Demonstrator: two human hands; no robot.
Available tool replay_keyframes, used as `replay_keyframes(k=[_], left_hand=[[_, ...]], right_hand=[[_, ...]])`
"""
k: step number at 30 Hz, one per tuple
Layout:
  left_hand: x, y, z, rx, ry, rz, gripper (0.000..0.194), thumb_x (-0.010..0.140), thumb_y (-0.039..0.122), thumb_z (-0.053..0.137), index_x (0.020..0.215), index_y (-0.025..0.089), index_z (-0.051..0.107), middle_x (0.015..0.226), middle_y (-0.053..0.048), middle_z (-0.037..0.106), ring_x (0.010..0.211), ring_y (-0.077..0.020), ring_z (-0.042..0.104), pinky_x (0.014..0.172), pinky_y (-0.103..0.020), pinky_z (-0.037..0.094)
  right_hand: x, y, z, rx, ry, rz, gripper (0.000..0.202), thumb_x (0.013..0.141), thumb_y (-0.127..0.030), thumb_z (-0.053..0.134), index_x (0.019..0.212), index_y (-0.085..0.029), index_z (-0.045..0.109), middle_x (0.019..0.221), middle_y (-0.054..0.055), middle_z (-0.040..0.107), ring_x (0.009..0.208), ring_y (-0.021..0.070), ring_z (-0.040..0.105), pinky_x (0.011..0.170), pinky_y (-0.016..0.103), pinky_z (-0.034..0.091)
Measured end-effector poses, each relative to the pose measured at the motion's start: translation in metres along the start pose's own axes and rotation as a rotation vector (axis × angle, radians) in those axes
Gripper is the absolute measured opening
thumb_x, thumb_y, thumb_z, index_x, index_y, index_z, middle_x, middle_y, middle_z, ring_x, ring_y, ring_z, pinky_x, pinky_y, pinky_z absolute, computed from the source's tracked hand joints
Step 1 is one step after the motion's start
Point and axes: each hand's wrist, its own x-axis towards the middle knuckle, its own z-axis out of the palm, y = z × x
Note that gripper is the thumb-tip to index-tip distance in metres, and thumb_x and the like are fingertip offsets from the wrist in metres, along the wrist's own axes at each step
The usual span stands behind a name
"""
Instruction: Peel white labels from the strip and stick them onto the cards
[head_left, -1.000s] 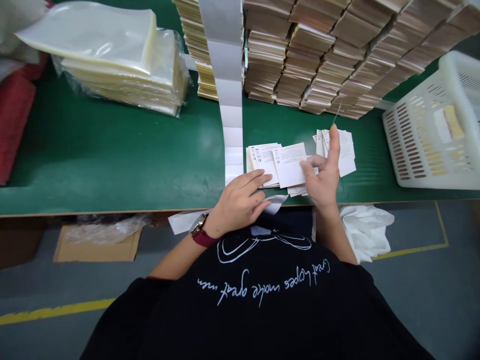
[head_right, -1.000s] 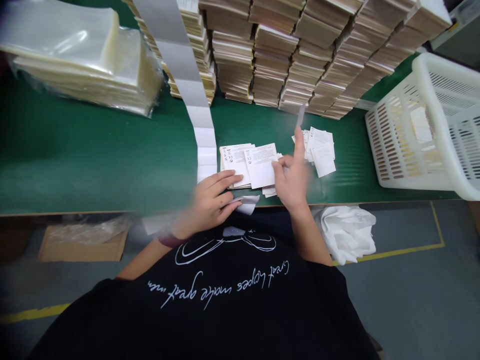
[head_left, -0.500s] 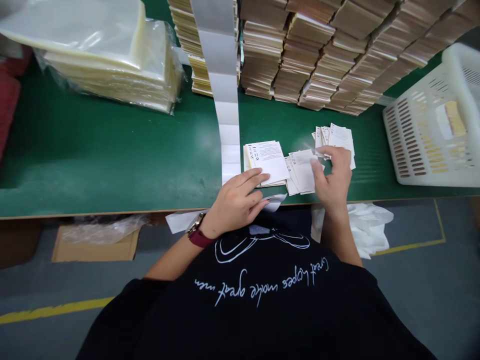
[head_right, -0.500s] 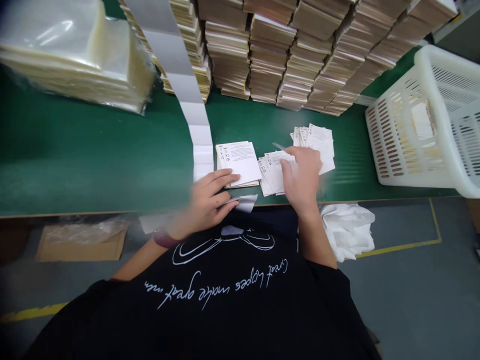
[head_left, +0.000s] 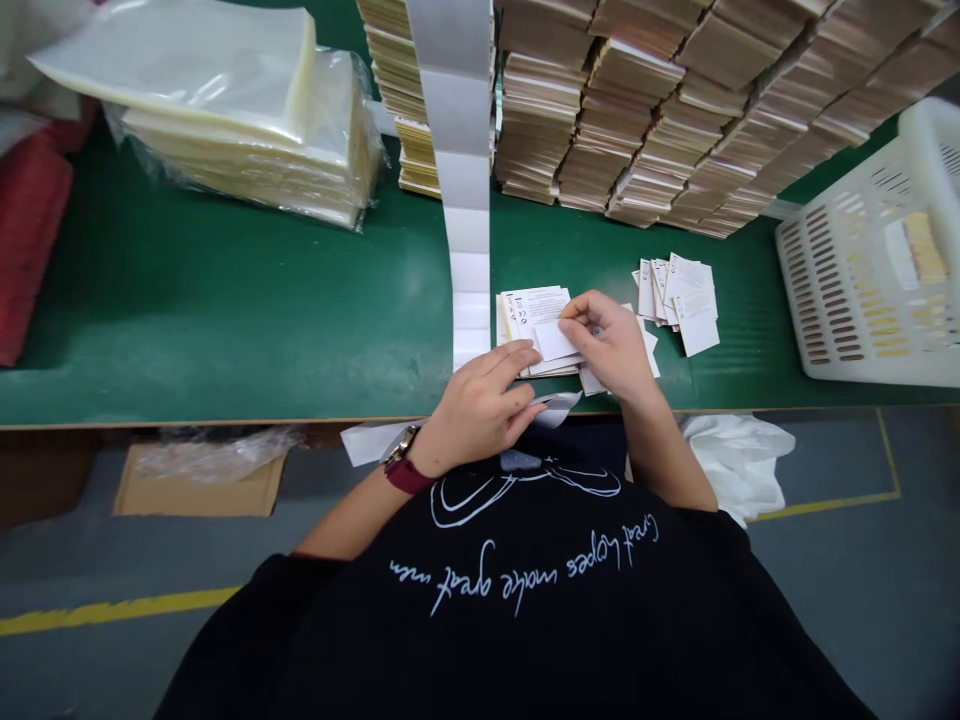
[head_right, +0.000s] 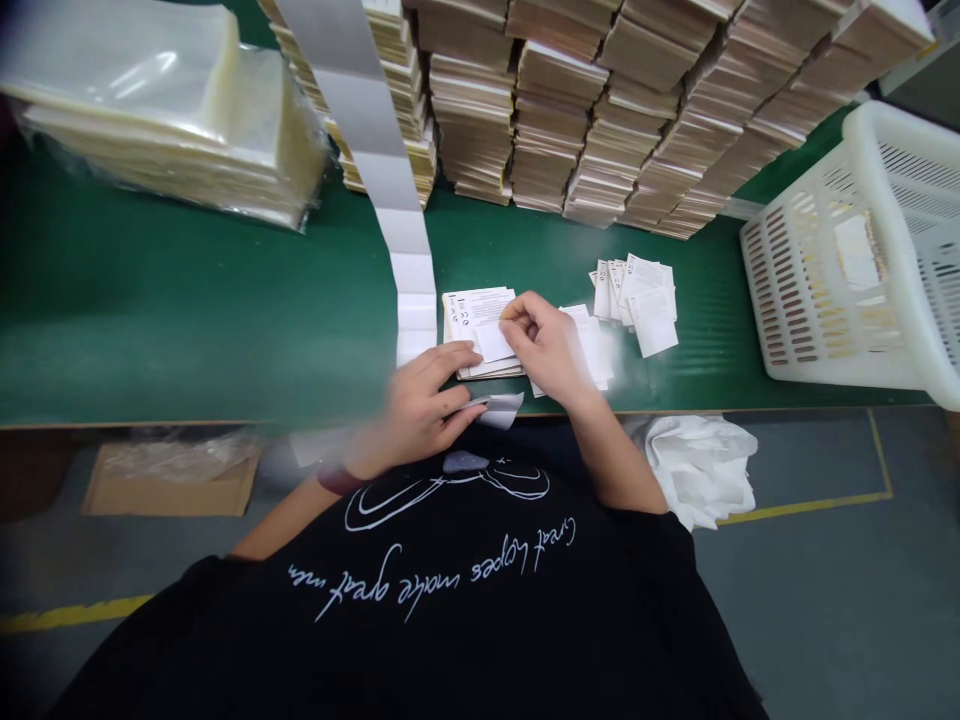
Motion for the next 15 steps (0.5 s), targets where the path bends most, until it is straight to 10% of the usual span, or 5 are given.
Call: replay_keyframes(k=[9, 15], left_hand=[[0.001, 0.0, 0.001, -0.005, -0.016, -0.011, 0.018, 0.085, 0.026, 0.064, 0.071, 0.016, 0.06, 0.13, -0.012, 0.058, 0.124, -0.0275, 0.054, 0.097, -0.046, 0.054], [0.001, -0.002, 0.002, -0.033, -0.018, -0.018, 0.017, 0.084, 0.024, 0.065, 0.07, 0.016, 0.061, 0.128, -0.011, 0.061, 0.125, -0.027, 0.054, 0.098, -0.046, 0.053]], right_hand=[[-0.008, -0.01, 0.007, -0.546, 0.062, -0.129, 0.006, 0.085, -0.021, 0.051, 0.085, -0.021, 0.056, 0.07, 0.001, 0.059, 0.071, 0.0176, 0.054, 0.076, 0.037, 0.04], [-0.002, -0.009, -0.006, -0.595, 0.114, 0.044, 0.037, 0.076, -0.043, 0.07, 0.103, -0.022, 0.058, 0.071, 0.002, 0.061, 0.064, 0.0181, 0.053, 0.062, 0.033, 0.037]])
